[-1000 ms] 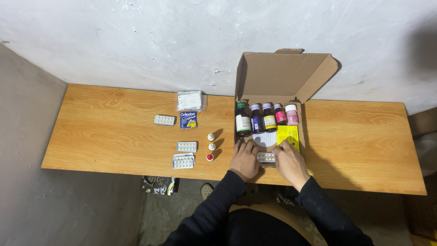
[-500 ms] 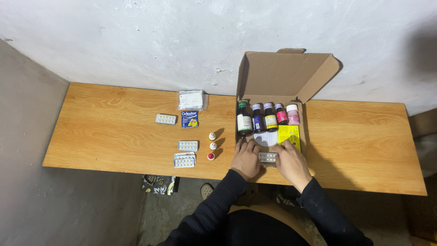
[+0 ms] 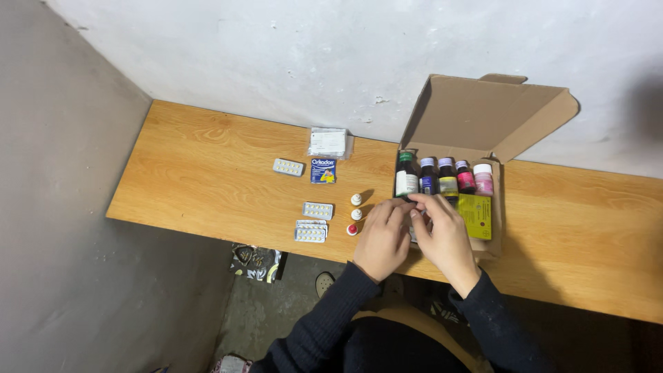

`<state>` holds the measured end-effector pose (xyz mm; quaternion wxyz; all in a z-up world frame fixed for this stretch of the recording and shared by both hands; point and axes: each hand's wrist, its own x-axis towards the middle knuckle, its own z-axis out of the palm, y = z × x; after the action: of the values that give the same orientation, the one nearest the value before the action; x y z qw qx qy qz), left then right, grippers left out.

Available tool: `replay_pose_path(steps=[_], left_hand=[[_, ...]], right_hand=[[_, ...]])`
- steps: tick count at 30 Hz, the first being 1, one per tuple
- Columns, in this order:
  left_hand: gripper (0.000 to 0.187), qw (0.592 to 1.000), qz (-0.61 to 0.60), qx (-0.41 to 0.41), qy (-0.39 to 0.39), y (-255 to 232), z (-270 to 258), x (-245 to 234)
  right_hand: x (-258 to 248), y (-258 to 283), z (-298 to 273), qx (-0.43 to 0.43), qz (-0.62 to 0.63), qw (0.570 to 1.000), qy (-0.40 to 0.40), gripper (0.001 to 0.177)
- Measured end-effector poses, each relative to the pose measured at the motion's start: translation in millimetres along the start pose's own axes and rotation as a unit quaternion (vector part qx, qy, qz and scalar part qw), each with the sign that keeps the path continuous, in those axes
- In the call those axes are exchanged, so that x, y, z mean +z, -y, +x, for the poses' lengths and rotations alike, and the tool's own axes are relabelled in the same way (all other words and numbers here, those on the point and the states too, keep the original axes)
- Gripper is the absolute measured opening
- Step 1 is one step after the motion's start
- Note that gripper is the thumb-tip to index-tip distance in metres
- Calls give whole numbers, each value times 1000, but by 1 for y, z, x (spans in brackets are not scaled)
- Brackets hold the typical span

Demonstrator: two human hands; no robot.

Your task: The person packs various medical items into a cardboard box. They place several small bottles and a yellow box into the container, followed by multiple blister packs of pills. The person arranges the items neatly inside the box.

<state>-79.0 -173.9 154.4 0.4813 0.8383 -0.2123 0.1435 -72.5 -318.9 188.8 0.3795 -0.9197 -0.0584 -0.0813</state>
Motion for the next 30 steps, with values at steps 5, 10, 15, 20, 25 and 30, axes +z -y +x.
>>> replay_pose_path(steps=[5,10,15,20,25,30], left_hand=[[40,994,26,-61,-81,33,-12,-60],[37,979,83,-135,-131,97,-41,-109],[37,971,104,-185,-108,155,-71,-125],[39,964,107,-231,-71,193,-76,-114],[34,966,96,-231,-66,208,-67,-106],[31,965,78,-243,-58,208,-57,-95]], right_hand=[[38,42,7,-37,95,994,38,30],[99,65,12,-95,100,986,92,33],[166,62,15,-37,6,992,120,34],[216,33,29,-31,-143,981,128,38],[247,10,41,22,-201,967,154,36],[255,13,44,49,-196,970,133,37]])
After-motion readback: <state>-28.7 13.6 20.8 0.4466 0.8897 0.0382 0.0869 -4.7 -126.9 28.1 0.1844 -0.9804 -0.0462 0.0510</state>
